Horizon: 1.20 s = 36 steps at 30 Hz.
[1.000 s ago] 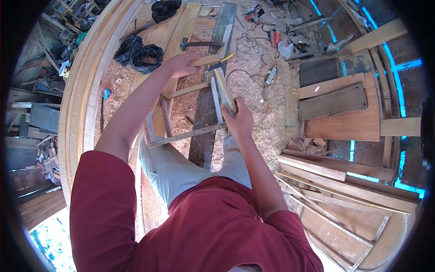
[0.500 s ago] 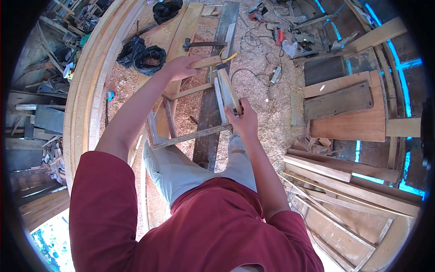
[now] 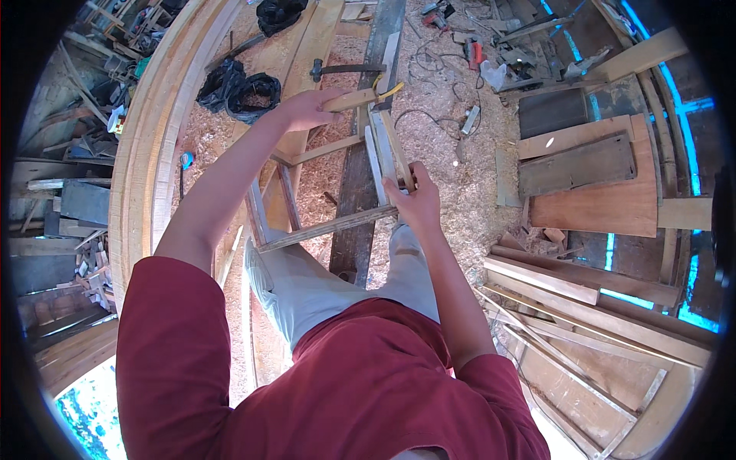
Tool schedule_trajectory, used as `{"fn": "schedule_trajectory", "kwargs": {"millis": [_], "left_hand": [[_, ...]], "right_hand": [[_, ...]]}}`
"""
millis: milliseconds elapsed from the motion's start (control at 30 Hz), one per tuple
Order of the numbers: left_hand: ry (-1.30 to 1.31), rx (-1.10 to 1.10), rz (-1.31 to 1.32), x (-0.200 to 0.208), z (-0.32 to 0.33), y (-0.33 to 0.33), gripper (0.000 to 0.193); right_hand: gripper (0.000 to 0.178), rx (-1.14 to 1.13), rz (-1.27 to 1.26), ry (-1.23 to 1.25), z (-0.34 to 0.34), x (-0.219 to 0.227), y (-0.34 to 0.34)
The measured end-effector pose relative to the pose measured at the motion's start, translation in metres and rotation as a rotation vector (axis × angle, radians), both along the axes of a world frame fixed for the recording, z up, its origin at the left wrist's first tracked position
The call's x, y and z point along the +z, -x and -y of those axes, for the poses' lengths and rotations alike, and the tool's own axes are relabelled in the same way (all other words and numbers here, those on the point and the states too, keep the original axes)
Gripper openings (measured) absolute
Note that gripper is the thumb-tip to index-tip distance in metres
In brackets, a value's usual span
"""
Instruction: Hammering nails into wooden strips to assemble a structure, possibly for a chair or small furniture.
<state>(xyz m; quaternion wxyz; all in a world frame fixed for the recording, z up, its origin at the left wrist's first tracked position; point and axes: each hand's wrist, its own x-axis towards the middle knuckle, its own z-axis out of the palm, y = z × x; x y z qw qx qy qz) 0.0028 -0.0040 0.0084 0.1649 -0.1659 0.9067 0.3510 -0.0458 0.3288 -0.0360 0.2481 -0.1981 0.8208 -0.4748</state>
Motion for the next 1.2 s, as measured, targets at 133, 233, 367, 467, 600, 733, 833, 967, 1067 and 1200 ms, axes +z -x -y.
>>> {"fn": "schedule_trajectory", "kwargs": {"millis": [133, 233, 367, 467, 600, 733, 833, 967, 1067, 1200], "left_hand": [[-0.017, -0.026, -0.068, -0.005, 0.001, -0.004, 0.074], [0.034, -0.029, -0.06, 0.001, -0.003, -0.007, 0.072], [0.015, -0.039, -0.052, 0.014, -0.008, -0.009, 0.071], [0.111, -0.022, -0.032, 0.01, -0.009, -0.007, 0.071], [0.092, -0.044, -0.116, 0.007, -0.006, -0.007, 0.072], [0.043, -0.093, -0.121, 0.004, 0.001, -0.01, 0.073], [0.054, -0.109, -0.163, -0.001, 0.002, -0.002, 0.074], [0.043, -0.061, -0.111, 0.009, -0.005, -0.002, 0.077], [-0.087, -0.008, -0.084, 0.011, -0.006, 0.001, 0.081], [-0.263, 0.141, 0.079, 0.021, -0.001, 0.013, 0.086]], "right_hand": [[0.04, 0.041, -0.057, -0.005, 0.001, 0.018, 0.001], [0.032, 0.008, -0.016, -0.014, -0.003, 0.051, 0.012], [0.033, 0.058, -0.072, 0.073, -0.007, 0.075, 0.025], [0.037, 0.11, -0.104, -0.04, -0.005, 0.075, 0.035], [0.038, 0.122, -0.114, -0.059, 0.001, 0.073, 0.038], [0.043, 0.052, 0.003, -0.081, 0.031, 0.074, 0.03], [0.048, 0.025, -0.063, -0.105, 0.05, 0.048, 0.032], [0.049, 0.049, -0.07, -0.097, 0.062, 0.019, 0.036], [0.046, 0.067, -0.022, -0.044, 0.06, 0.001, 0.038], [0.044, 0.077, 0.065, -0.005, 0.064, -0.009, 0.041]]}}
